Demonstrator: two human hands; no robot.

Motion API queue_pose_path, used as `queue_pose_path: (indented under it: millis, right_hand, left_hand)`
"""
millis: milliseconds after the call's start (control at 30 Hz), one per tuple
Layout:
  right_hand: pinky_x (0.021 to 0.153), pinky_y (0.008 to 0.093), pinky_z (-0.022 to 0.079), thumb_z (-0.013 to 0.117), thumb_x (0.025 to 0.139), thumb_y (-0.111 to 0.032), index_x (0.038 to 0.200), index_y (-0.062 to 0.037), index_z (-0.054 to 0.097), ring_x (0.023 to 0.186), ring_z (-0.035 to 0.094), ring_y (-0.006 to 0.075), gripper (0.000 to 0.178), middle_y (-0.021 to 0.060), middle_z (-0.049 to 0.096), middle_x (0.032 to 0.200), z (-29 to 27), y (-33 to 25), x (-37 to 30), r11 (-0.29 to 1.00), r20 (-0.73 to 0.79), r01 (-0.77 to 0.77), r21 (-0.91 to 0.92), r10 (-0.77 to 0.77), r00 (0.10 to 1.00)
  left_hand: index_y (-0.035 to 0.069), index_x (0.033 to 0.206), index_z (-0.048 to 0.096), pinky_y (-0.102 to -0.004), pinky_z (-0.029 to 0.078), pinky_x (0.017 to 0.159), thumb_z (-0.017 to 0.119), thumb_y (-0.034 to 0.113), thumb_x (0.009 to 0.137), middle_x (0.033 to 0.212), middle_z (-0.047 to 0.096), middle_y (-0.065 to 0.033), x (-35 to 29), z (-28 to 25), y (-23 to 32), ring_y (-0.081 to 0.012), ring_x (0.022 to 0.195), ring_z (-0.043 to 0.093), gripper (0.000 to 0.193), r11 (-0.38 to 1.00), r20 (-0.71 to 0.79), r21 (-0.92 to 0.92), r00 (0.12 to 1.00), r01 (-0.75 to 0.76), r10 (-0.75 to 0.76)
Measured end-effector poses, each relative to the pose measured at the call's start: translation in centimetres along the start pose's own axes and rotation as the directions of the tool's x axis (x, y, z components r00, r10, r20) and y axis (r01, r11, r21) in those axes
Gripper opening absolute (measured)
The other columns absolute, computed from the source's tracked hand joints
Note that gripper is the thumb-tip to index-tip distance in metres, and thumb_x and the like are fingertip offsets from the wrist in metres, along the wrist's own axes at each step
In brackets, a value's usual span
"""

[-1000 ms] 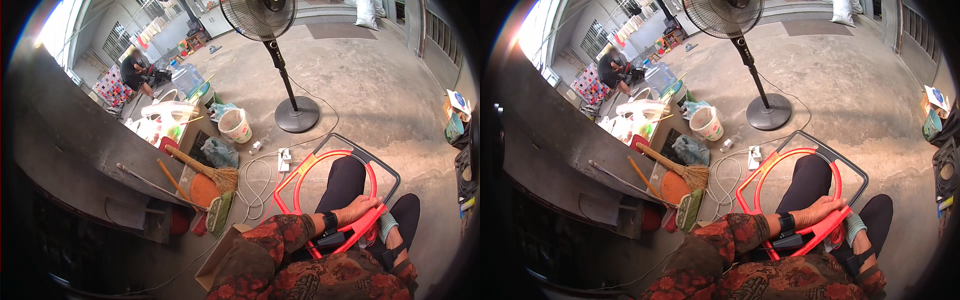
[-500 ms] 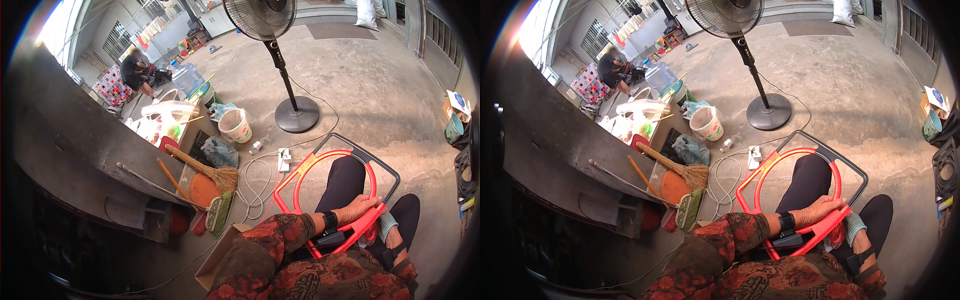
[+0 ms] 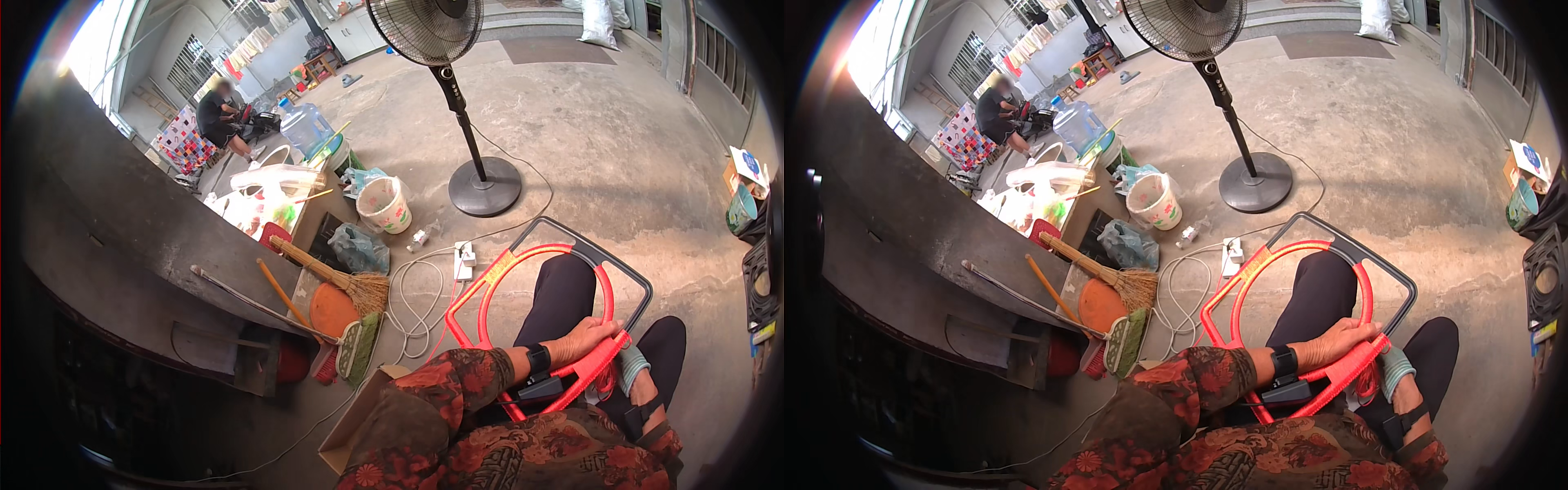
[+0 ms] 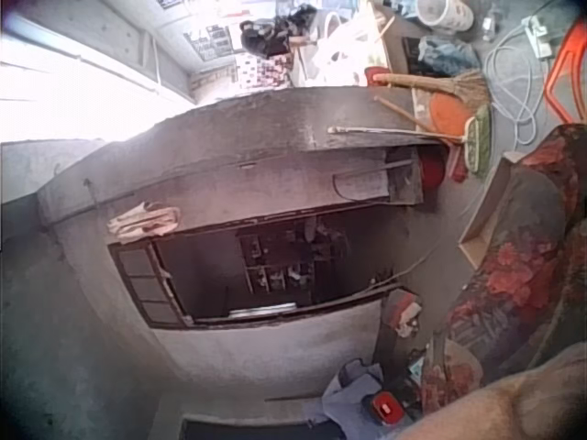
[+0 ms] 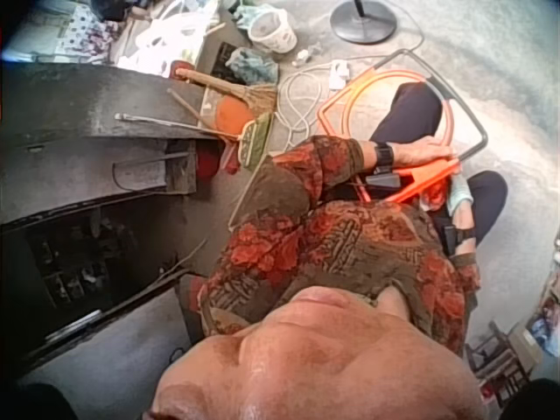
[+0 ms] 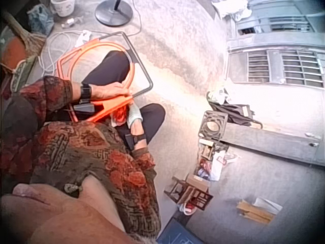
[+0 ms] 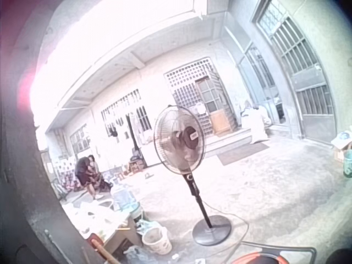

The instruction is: The recorder is wrapping a red frame component with red cord.

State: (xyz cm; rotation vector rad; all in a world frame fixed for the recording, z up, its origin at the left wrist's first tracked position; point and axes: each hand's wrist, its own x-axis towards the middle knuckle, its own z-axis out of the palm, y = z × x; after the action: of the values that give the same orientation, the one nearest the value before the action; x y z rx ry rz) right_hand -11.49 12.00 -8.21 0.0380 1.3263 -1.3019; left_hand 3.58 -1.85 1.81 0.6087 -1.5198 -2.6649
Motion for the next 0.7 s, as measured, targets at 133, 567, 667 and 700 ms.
queue_pose_path:
  millis: [133,567,667,700]
  right_hand:
    - [0.074,0.0364,0.053,0.066,0.086,-0.028,0.109,-0.0024,0.061,0.083,0.064,0.0251,0.034,0.0132,0.066,0.098,0.86,-0.37,-0.71,1.000,0.000,0.007,-0.001,-0.007,1.000]
    - [0.073,0.0359,0.052,0.066,0.086,-0.026,0.107,-0.0039,0.062,0.081,0.064,0.0237,0.031,0.0114,0.066,0.096,0.18,-0.06,-0.40,1.000,-0.012,0.026,0.000,-0.026,1.000]
    - [0.073,0.0359,0.053,0.065,0.086,-0.025,0.107,-0.0041,0.062,0.081,0.064,0.0237,0.030,0.0117,0.066,0.096,0.60,-0.38,-0.77,1.000,-0.011,0.008,-0.015,-0.008,1.000]
    - [0.073,0.0359,0.053,0.065,0.086,-0.025,0.107,-0.0041,0.062,0.081,0.064,0.0237,0.030,0.0117,0.066,0.096,0.48,-0.31,-0.65,1.000,-0.011,0.009,-0.015,-0.009,1.000]
  left_hand:
    - [0.003,0.098,0.068,-0.0233,0.048,0.067,0.051,0.042,0.095,0.082,0.065,-0.0028,0.24,-0.25,-0.43,-0.0087,0.070,0.058,0.044,1.000,0.003,-0.003,1.000,-0.012,0.012]
    - [0.002,0.097,0.069,-0.0228,0.048,0.065,0.052,0.043,0.095,0.082,0.066,-0.0032,0.23,-0.19,-0.35,-0.0086,0.069,0.059,0.044,1.000,0.004,-0.006,1.000,-0.008,0.009]
    - [0.002,0.097,0.069,-0.0227,0.048,0.065,0.052,0.042,0.095,0.082,0.066,-0.0033,0.10,-0.18,-0.18,-0.0086,0.069,0.059,0.044,1.000,-0.011,0.003,1.000,-0.006,0.006]
    - [0.002,0.097,0.069,-0.0228,0.048,0.065,0.052,0.042,0.095,0.082,0.066,-0.0032,0.20,-0.23,-0.28,-0.0086,0.069,0.059,0.044,1.000,-0.015,0.009,1.000,-0.003,0.003]
